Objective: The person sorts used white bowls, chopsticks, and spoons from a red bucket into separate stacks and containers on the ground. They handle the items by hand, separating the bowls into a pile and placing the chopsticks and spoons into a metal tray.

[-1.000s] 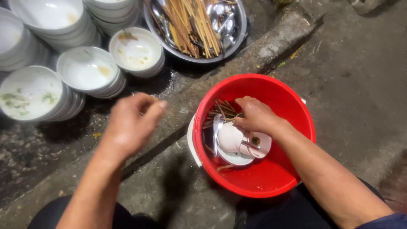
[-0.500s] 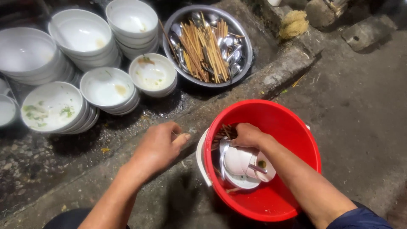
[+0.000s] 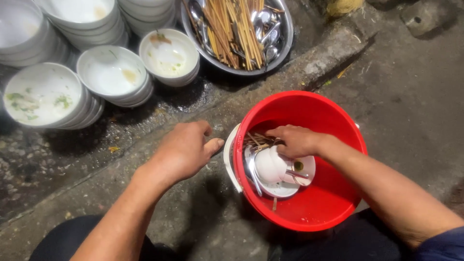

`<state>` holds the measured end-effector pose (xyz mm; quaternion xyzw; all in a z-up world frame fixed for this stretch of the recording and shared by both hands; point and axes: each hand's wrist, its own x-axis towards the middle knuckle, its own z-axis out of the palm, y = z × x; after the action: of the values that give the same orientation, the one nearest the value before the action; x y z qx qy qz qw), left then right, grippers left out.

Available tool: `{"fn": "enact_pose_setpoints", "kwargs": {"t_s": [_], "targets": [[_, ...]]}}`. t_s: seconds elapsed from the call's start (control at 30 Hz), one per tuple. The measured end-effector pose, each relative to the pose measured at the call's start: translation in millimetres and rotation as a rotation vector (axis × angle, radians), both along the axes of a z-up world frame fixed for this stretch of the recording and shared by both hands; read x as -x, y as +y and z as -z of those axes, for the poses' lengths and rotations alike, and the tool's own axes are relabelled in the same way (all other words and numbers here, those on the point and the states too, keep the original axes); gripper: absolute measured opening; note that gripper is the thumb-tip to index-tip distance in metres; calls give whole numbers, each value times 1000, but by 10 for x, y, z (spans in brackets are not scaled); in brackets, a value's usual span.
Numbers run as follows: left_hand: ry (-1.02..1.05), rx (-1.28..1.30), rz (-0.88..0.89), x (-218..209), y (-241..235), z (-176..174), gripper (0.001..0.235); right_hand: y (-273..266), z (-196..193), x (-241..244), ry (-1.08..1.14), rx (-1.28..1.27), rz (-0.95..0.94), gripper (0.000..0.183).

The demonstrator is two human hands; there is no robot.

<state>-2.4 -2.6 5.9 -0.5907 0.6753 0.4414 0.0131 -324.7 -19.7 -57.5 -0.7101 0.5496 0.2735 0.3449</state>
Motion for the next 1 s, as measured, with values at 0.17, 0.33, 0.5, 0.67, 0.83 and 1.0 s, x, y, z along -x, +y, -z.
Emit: {"fn": "enact_pose_setpoints", "kwargs": {"t_s": [0.17, 0.33, 0.5, 0.67, 0.83, 1.0], "targets": [[-24, 5, 52, 51, 18, 27, 50, 47, -66, 282, 80, 27, -131, 80], [-49, 17, 55, 59, 81, -46, 47, 122, -79, 263, 125, -24, -176, 89], [-54, -31, 77, 87, 107, -147, 49, 238, 48, 458, 166, -61, -197, 102], [-61, -10, 95, 127, 108, -116, 50, 261, 402, 574, 162, 108, -266, 87], [-45, -24, 114, 141, 151, -128, 51, 185, 688, 717, 189, 169, -285, 70], [-54, -39, 126, 168, 156, -103, 49, 104, 881, 927, 138, 143, -263, 28]]}}
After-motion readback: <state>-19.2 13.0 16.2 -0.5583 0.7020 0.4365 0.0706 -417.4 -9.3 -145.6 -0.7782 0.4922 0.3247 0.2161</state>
